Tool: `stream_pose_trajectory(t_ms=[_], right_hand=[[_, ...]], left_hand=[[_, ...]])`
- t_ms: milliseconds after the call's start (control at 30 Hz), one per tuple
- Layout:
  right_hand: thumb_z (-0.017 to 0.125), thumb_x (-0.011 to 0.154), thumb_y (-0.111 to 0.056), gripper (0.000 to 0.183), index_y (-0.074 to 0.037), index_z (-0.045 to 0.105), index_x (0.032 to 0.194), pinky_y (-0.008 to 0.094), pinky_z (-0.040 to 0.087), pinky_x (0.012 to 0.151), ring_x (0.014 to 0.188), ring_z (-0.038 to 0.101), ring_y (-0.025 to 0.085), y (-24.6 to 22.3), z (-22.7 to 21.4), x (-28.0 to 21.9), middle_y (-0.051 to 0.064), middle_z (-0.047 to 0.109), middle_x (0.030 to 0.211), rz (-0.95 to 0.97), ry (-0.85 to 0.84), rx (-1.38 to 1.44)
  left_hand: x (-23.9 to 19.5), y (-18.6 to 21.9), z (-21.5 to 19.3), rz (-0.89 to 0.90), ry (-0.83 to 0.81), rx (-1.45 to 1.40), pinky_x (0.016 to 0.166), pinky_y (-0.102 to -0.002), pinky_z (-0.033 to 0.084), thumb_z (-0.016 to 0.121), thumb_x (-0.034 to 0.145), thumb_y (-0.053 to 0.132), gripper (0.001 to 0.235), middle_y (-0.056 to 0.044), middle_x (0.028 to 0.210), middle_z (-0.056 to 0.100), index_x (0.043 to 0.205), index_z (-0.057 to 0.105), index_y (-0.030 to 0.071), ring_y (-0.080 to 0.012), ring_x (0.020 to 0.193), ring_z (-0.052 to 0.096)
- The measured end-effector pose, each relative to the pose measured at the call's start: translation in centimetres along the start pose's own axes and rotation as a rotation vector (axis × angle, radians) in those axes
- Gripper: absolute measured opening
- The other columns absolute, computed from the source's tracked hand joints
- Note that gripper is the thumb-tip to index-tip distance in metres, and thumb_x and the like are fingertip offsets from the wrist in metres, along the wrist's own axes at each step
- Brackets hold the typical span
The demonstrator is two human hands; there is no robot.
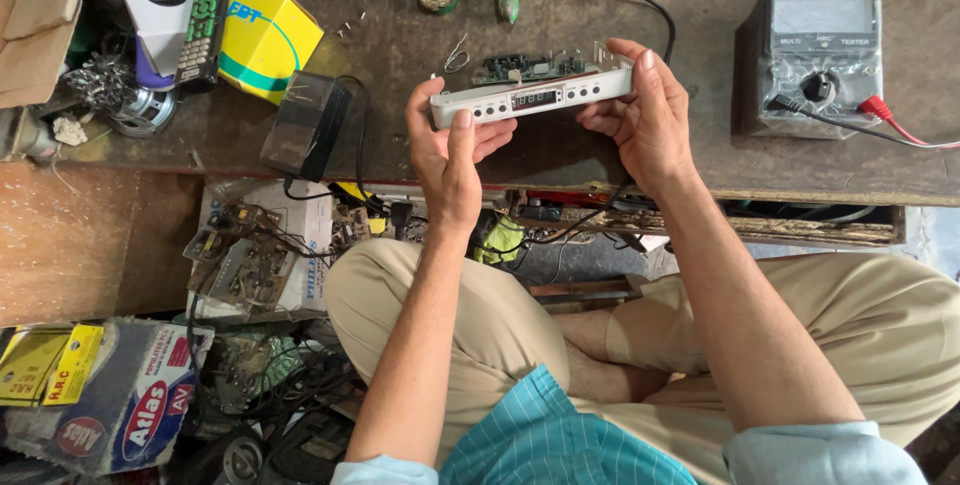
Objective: The person tests a circuit board with a multimeter, then disassembles a white digital set-top box to remove a ribbon cable. They reassemble the device by placing the circuit board and a display module back into the casing.
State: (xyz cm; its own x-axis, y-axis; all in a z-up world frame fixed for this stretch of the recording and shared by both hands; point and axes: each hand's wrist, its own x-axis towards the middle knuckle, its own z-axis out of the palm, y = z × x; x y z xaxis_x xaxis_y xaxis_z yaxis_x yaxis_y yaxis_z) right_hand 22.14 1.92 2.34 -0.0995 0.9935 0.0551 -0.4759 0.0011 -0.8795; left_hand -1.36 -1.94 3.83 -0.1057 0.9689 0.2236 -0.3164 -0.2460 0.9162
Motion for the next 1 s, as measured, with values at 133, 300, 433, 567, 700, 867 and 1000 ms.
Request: stream_pose_trajectory(t_ms=[133,300,433,567,700,867,1000], right_hand=[[0.047,0.113,-0.047,0.062,0.002,0.046,0.151,0.032,0.065,0.083,0.088,0.072,0.016,0.1,0.0,0.1,0.012,0.070,0.106,0.001,0.000,0.010],[0.046,0.113,-0.047,0.062,0.003,0.045,0.151,0.032,0.064,0.082,0.087,0.072,0.017,0.3,-0.2,0.1,0.012,0.070,0.106,-0.004,0.004,0.005],[0.046,0.113,-0.047,0.064,0.003,0.045,0.152,0.031,0.064,0.082,0.088,0.072,0.017,0.3,-0.3,0.2,0.013,0.071,0.107,0.002,0.015,0.003],[0.046,0.112,-0.047,0.063,0.003,0.045,0.151,0.031,0.064,0.081,0.087,0.073,0.017,0.1,0.0,0.2,0.013,0.072,0.107,0.006,0.021,0.012],[0.043,0.113,-0.030,0.051,0.002,0.041,0.153,0.035,0.064,0.086,0.096,0.073,0.021,-0.7,0.4,0.0,0.016,0.069,0.117,0.076,-0.009,0.015],[0.035,0.094,-0.005,0.069,-0.011,0.011,0.159,0.039,0.061,0.096,0.106,0.069,0.025,-1.5,0.8,-2.1,0.021,0.063,0.132,0.163,-0.074,-0.123],[0.049,0.098,0.003,0.078,-0.007,0.010,0.165,0.037,0.058,0.096,0.114,0.065,0.024,-1.6,1.8,-3.2,0.023,0.064,0.134,0.102,-0.162,-0.383]], left_hand=[[-0.1,0.2,0.3,0.001,0.007,-0.006,0.091,-0.049,0.067,0.054,0.110,0.031,0.054,-0.030,0.124,0.066,0.150,0.026,0.008,-0.0397,0.102,0.077],[-0.1,0.4,0.4,0.000,0.010,-0.009,0.091,-0.049,0.067,0.055,0.110,0.031,0.054,-0.030,0.122,0.067,0.150,0.027,0.008,-0.0390,0.102,0.077],[-0.2,0.3,0.5,0.005,0.009,-0.007,0.091,-0.049,0.067,0.055,0.109,0.031,0.055,-0.030,0.122,0.067,0.150,0.027,0.008,-0.0393,0.101,0.077],[-0.3,0.2,0.3,0.003,0.008,0.000,0.091,-0.048,0.067,0.055,0.110,0.034,0.056,-0.031,0.121,0.068,0.151,0.027,0.008,-0.0390,0.101,0.077],[-0.2,-0.2,-0.2,0.009,0.035,-0.002,0.091,-0.047,0.068,0.054,0.110,0.038,0.057,-0.029,0.131,0.063,0.152,0.028,0.008,-0.0379,0.106,0.077],[-0.7,-1.3,-1.2,0.002,0.118,0.000,0.093,-0.046,0.064,0.056,0.109,0.038,0.066,-0.022,0.143,0.054,0.158,0.019,0.014,-0.0321,0.119,0.067],[0.1,-1.9,-2.1,-0.065,0.082,-0.220,0.099,-0.049,0.061,0.054,0.111,0.034,0.060,-0.019,0.145,0.052,0.158,0.024,0.012,-0.0304,0.123,0.066]])
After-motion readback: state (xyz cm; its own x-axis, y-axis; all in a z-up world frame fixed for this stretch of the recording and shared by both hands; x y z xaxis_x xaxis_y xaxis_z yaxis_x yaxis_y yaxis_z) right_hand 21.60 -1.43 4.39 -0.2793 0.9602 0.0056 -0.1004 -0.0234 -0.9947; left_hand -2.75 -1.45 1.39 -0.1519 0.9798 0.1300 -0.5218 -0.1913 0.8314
